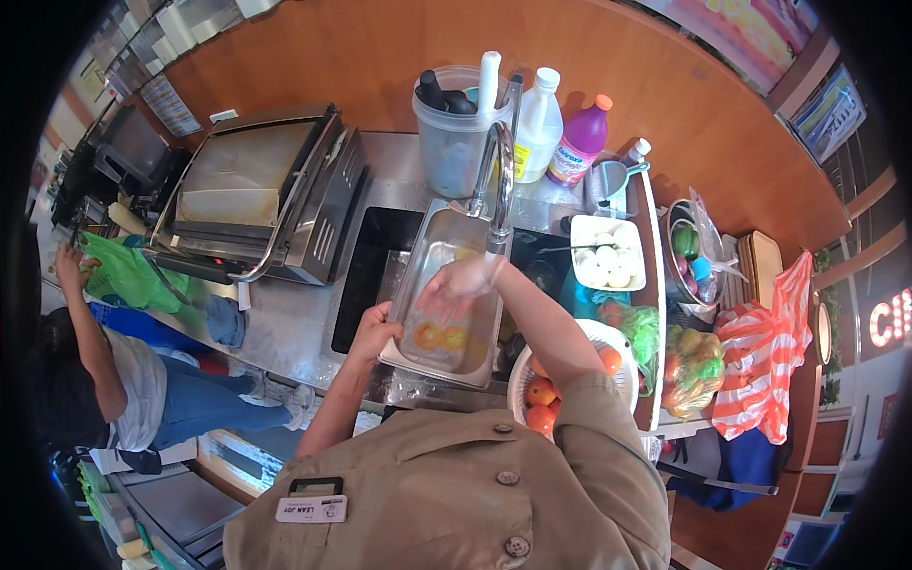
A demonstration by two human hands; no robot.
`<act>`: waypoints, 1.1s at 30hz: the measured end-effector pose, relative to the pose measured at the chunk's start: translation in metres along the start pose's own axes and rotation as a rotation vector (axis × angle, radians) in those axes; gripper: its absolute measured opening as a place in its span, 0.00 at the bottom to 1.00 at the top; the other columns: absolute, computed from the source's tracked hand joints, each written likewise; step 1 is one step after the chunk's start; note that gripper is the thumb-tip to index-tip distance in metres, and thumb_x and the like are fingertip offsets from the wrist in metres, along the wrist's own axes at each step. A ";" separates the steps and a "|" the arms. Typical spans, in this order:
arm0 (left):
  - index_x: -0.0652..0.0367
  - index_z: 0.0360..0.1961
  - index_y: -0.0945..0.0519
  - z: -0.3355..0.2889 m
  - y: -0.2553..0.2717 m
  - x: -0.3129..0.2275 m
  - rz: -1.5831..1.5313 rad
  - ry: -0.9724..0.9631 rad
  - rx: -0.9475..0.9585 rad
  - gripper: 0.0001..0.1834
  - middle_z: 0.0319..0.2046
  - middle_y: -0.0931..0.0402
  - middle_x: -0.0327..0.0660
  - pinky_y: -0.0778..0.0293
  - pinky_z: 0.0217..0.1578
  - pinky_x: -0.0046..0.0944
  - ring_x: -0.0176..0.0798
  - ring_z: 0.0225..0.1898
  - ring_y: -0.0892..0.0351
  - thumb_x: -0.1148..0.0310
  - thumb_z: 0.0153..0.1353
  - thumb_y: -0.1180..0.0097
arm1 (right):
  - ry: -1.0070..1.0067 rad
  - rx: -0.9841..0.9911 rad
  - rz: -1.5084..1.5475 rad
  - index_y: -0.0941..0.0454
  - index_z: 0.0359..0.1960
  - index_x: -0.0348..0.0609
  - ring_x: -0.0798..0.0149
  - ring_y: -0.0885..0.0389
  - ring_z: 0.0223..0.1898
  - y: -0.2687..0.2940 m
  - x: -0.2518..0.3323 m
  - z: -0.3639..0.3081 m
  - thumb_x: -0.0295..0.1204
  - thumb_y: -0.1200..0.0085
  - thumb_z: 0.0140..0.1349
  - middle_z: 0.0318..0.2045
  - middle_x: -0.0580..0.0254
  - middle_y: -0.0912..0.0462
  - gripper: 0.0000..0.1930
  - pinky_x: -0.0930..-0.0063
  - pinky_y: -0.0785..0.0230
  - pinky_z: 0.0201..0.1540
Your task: The person peels and washes several small round fruits at a sink, then places them into a metal tray. They retrieve a mandoline slicer and slice the fruits one by one, collecting the slices in the tray.
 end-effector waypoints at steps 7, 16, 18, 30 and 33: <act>0.64 0.29 0.23 -0.007 0.001 -0.007 0.010 -0.042 -0.086 0.12 0.24 0.23 0.36 0.33 0.24 0.26 0.26 0.23 0.27 0.86 0.40 0.50 | -0.211 -0.708 -0.851 0.24 0.47 0.37 0.63 0.19 0.38 0.072 0.015 -0.035 0.27 0.50 0.52 0.41 0.56 0.20 0.18 0.69 0.25 0.33; 0.63 0.27 0.24 -0.019 -0.001 -0.024 -0.011 -0.022 -0.126 0.13 0.23 0.23 0.36 0.32 0.24 0.26 0.26 0.23 0.27 0.85 0.37 0.52 | 0.219 -1.156 -0.489 0.21 0.43 0.37 0.66 0.19 0.31 0.140 0.060 -0.097 0.26 0.44 0.48 0.32 0.57 0.17 0.17 0.73 0.26 0.36; 0.63 0.27 0.24 -0.020 -0.001 -0.027 -0.023 -0.035 -0.118 0.13 0.23 0.24 0.36 0.32 0.24 0.26 0.26 0.23 0.27 0.86 0.37 0.52 | 0.470 -1.209 -0.874 0.21 0.43 0.38 0.68 0.20 0.33 0.132 0.089 -0.086 0.26 0.43 0.49 0.33 0.59 0.18 0.17 0.74 0.28 0.39; 0.63 0.29 0.25 -0.050 0.035 -0.021 -0.019 -0.012 -0.189 0.14 0.26 0.23 0.36 0.30 0.28 0.27 0.27 0.26 0.25 0.84 0.36 0.52 | 0.541 -1.352 0.107 0.28 0.31 0.40 0.75 0.25 0.27 0.132 0.003 -0.118 0.22 0.44 0.54 0.26 0.67 0.25 0.05 0.81 0.32 0.26; 0.64 0.30 0.24 -0.064 0.035 -0.033 0.004 -0.014 -0.238 0.15 0.27 0.23 0.36 0.30 0.30 0.27 0.27 0.27 0.26 0.84 0.36 0.53 | 0.376 -1.436 -0.755 0.28 0.37 0.37 0.62 0.21 0.32 0.083 0.035 -0.097 0.20 0.46 0.50 0.33 0.58 0.23 0.11 0.68 0.26 0.34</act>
Point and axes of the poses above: each hand's wrist, its own z-axis towards the middle knuckle, its own y-axis out of the back of the hand, x = y × z, the point moved 9 cm from there along z, towards the middle knuckle
